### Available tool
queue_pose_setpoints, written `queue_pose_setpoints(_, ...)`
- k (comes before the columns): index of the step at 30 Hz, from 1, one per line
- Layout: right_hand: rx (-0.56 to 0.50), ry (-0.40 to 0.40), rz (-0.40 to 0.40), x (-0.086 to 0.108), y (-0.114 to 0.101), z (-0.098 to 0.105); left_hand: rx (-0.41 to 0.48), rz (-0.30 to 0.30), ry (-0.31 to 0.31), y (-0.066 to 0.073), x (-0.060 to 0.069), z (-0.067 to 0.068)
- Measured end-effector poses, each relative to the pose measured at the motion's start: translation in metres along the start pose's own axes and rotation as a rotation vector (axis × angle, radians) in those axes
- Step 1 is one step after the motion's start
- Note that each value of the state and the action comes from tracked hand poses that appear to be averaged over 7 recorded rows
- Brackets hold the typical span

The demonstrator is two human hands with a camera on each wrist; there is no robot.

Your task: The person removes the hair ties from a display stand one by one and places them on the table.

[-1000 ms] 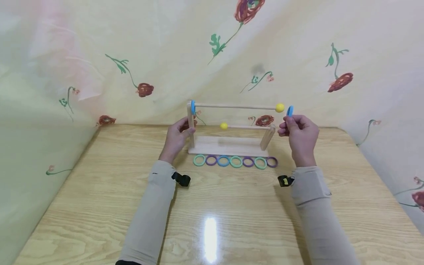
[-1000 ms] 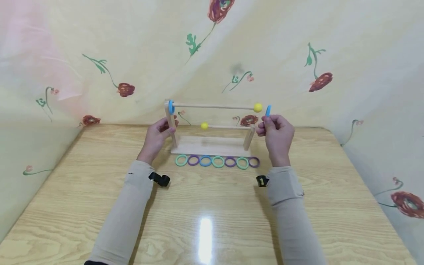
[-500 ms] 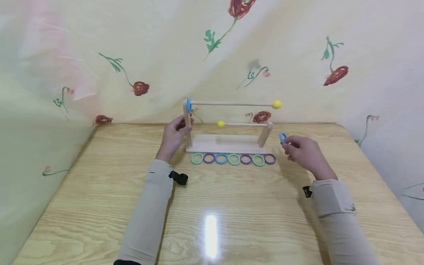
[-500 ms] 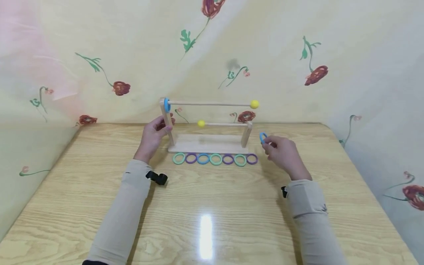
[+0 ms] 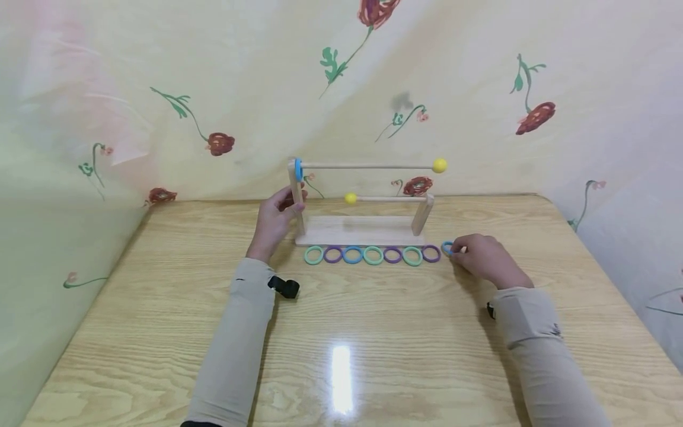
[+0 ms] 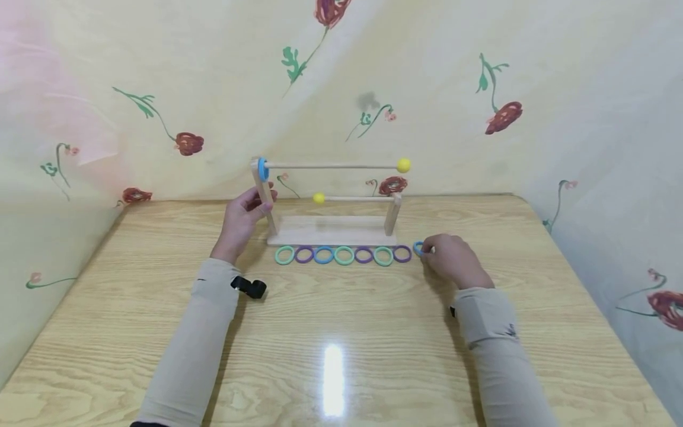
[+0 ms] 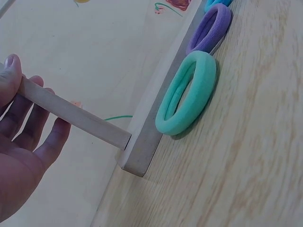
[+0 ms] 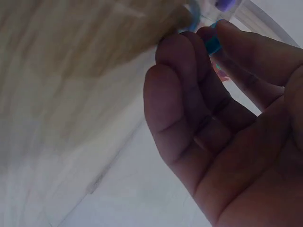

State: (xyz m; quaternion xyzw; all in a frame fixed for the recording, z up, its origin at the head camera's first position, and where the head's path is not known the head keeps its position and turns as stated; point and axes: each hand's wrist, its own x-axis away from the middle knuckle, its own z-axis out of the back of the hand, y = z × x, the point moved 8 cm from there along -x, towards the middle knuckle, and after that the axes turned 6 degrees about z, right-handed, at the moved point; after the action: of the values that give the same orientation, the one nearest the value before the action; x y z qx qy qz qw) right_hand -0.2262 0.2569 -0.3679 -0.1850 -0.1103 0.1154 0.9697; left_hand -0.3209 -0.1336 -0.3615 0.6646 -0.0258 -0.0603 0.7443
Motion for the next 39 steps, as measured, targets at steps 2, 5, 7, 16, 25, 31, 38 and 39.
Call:
queue_pose_setpoints(2,0.004,-0.004,-0.009,0.000,0.000,-0.001,0.000,0.000,0.000,0.000,0.000,0.000)
queue_pose_setpoints(5,0.005,-0.006,-0.013,0.001,0.000,-0.001,0.000,0.003,-0.001,0.000,0.001,0.000)
queue_pose_setpoints(7,0.008,-0.007,-0.014,0.001,-0.001,-0.001,0.007,0.008,-0.004,0.000,0.001,0.000)
queue_pose_setpoints(16,-0.014,-0.016,0.020,-0.001,-0.014,-0.001,0.033,-0.007,-0.009,0.001,0.000,0.000)
queue_pose_setpoints(25,-0.062,-0.100,0.077,-0.004,-0.028,-0.012,0.044,-0.006,-0.006,0.001,-0.001,0.000)
queue_pose_setpoints(31,-0.103,-0.107,0.075,-0.001,-0.030,-0.009,0.048,-0.020,-0.005,0.002,-0.001,0.000)
queue_pose_setpoints(38,-0.073,-0.081,0.000,0.003,-0.014,-0.001,0.064,-0.042,-0.011,0.002,-0.001,0.000)
queue_pose_setpoints(39,-0.060,-0.087,-0.015,0.003,-0.011,-0.001,0.062,-0.039,-0.011,0.002,-0.001,0.000)
